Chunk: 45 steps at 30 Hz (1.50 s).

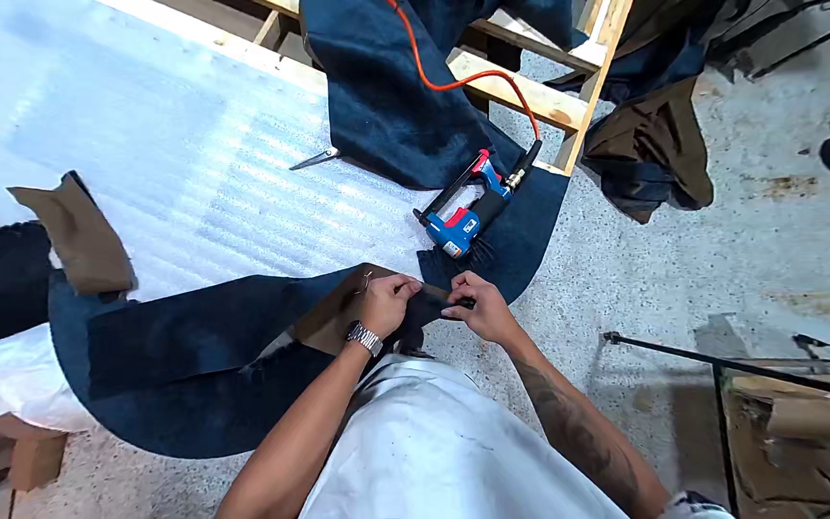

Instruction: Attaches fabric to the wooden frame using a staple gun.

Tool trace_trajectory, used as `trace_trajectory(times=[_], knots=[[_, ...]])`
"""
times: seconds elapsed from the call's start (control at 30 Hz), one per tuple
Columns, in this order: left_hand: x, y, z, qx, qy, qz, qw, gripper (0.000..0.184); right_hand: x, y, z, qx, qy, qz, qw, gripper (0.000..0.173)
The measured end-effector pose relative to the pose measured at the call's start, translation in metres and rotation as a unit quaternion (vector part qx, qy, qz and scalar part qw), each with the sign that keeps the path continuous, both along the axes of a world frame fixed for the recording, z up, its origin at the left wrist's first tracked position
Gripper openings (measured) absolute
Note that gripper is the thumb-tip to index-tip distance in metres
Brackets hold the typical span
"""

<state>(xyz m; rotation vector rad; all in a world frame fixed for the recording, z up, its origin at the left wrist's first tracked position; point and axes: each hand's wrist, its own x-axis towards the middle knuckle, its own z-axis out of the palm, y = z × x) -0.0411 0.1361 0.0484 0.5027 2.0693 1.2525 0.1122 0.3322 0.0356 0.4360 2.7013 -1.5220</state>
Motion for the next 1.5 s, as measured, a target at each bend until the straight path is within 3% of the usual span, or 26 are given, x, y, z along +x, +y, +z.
trace_trajectory(times=[0.13,0.2,0.27,0.33,0.4,0.47,0.53,0.57,0.63,0.67,0.73,0.77,0.83,0.93,1.0,1.2,1.27,1.33,1.37,1.43,1.5], knots=[[0.027,-0.009,0.029,0.037,-0.011,-0.076,0.996,0.017,0.005,0.005,-0.002,-0.027,0.018,0.040,0.999,0.015],[0.040,-0.016,0.044,0.041,-0.019,-0.167,0.985,0.016,0.010,0.006,-0.001,-0.036,0.021,0.059,0.997,0.018],[0.047,-0.030,0.050,0.025,-0.036,-0.280,0.959,0.029,0.019,0.004,0.000,-0.019,0.012,0.079,0.997,0.018],[0.051,-0.057,0.052,0.004,-0.048,-0.326,0.944,0.034,0.034,-0.002,0.000,0.035,0.002,0.087,0.996,0.013],[0.055,-0.096,0.050,-0.026,-0.053,-0.223,0.973,0.030,0.056,-0.009,0.002,0.070,-0.004,0.058,0.996,0.012],[0.061,-0.136,0.041,-0.092,0.023,-0.063,0.994,0.030,0.076,-0.013,0.004,0.068,-0.002,-0.035,0.997,0.016],[0.069,-0.171,0.027,-0.177,0.129,0.039,0.975,0.028,0.085,-0.017,0.009,0.059,0.008,-0.136,0.989,0.018],[0.072,-0.183,0.024,-0.212,0.135,0.076,0.965,0.029,0.083,-0.019,0.014,0.060,0.005,-0.168,0.984,0.017],[0.075,-0.184,0.027,-0.236,0.015,0.141,0.961,0.033,0.072,-0.023,0.030,0.075,-0.039,-0.183,0.980,0.010],[0.078,-0.178,0.031,-0.203,-0.069,0.177,0.961,0.035,0.065,-0.025,0.042,0.081,-0.101,-0.169,0.977,0.012],[0.085,-0.159,0.035,-0.129,-0.183,0.230,0.947,0.037,0.052,-0.032,0.063,0.047,-0.284,-0.116,0.951,0.059],[0.087,-0.148,0.036,-0.110,-0.203,0.241,0.943,0.036,0.048,-0.037,0.064,0.004,-0.357,-0.078,0.931,0.075],[0.089,-0.130,0.034,-0.098,-0.215,0.254,0.938,0.035,0.055,-0.052,0.044,-0.158,-0.404,-0.058,0.899,0.077],[0.092,-0.116,0.023,-0.089,-0.219,0.300,0.924,0.034,0.079,-0.074,0.019,-0.433,-0.299,-0.137,0.839,0.038],[0.092,-0.119,0.019,-0.101,-0.221,0.298,0.923,0.035,0.087,-0.080,0.020,-0.525,-0.222,-0.173,0.803,0.028],[0.086,-0.126,0.015,-0.123,-0.210,0.264,0.933,0.040,0.077,-0.089,0.019,-0.538,-0.199,-0.214,0.791,0.024],[0.085,-0.126,0.013,-0.136,-0.204,0.247,0.938,0.042,0.065,-0.091,0.012,-0.557,-0.228,-0.220,0.767,0.040],[0.083,-0.124,0.013,-0.148,-0.199,0.233,0.940,0.044,0.045,-0.092,0.002,-0.555,-0.220,-0.243,0.764,0.064],[0.081,-0.124,0.014,-0.153,-0.201,0.228,0.940,0.044,0.035,-0.094,-0.001,-0.549,-0.198,-0.269,0.766,0.067],[0.078,-0.125,0.014,-0.157,-0.212,0.223,0.938,0.045,0.022,-0.100,0.002,-0.534,-0.165,-0.336,0.758,0.059],[0.076,-0.127,0.012,-0.160,-0.213,0.216,0.939,0.045,0.017,-0.102,0.008,-0.554,-0.158,-0.377,0.725,0.048]])
